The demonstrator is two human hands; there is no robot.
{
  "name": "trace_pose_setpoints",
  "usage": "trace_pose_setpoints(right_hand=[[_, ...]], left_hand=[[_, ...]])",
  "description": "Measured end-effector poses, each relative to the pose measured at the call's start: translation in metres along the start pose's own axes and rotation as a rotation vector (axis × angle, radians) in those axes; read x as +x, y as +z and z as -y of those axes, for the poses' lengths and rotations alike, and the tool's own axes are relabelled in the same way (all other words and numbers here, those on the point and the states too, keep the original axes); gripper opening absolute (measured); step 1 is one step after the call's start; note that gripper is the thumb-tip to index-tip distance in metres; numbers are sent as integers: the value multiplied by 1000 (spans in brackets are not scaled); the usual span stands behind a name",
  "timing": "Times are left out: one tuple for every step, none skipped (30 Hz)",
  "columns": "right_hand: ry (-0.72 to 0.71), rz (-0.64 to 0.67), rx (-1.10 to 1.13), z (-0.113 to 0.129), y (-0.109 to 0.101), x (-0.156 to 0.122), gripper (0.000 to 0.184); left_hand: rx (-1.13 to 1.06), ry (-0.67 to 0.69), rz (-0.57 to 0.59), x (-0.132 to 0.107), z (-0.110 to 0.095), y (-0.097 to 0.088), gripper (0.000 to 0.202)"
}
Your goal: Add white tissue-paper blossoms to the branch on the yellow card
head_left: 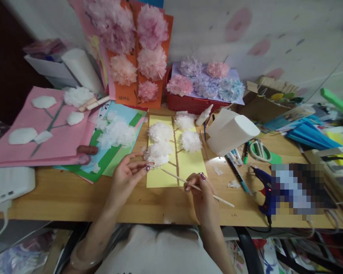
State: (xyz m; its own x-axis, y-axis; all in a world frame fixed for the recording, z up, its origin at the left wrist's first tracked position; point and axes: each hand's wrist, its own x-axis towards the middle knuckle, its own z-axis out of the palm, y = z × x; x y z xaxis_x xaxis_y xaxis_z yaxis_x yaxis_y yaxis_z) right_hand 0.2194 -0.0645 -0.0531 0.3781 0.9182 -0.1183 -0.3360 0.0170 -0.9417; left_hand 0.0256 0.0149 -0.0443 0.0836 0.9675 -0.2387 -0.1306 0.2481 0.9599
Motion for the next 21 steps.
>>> trace_pose_setpoints(right_hand=[[-20,-2,-14,0,0,1,41],[-38,-5,-33,0,1,2,41],[-52,-9,-56,1,1,2,42],[-67,-18,-82,1,2,3,42],[-83,-23,-111,1,4,3,42],[-98,-24,-142,1,5,3,42],[-113,-22,-171,2,6,3,43],[-127,-15,-200,2,7,2,43],[-139,-6,-227,2,9,2,43],[-149,8,-252,2,10,2,43],[-154,24,-276,1,11,3,43],[-159,40,-298,1,11,3,43],[-162,59,-322,0,12,3,42],[-162,78,-348,0,13,4,42],[-163,96,-378,0,14,4,42],[-166,115,-410,0,15,5,41],[-174,133,-443,1,16,5,41],[-187,155,-476,1,17,6,39],[-203,178,-507,2,18,6,38],[-220,204,-533,4,19,6,36],[-235,227,-552,5,21,6,35]], left_hand=[[34,25,-32,1,2,-3,54],[76,56,-59,2,3,-6,52],[128,96,-79,2,5,-7,50],[190,145,-92,2,7,-8,47],[267,203,-99,2,9,-8,44],[361,271,-104,2,10,-7,41],[470,345,-102,1,12,-6,39],[585,419,-97,2,13,-4,38],[693,489,-88,2,13,-3,37],[784,554,-78,3,14,-2,37],[853,614,-67,5,15,-1,37],[905,666,-56,6,15,-1,36],[948,712,-47,8,16,-1,36],[990,751,-39,10,16,-1,36],[1029,784,-34,11,17,-1,36],[1064,812,-31,13,17,-2,37],[1092,834,-31,14,18,-2,38],[1111,853,-33,15,18,-3,39],[1123,869,-38,15,18,-4,39],[1129,880,-45,15,18,-4,40],[1130,886,-55,15,18,-5,39]])
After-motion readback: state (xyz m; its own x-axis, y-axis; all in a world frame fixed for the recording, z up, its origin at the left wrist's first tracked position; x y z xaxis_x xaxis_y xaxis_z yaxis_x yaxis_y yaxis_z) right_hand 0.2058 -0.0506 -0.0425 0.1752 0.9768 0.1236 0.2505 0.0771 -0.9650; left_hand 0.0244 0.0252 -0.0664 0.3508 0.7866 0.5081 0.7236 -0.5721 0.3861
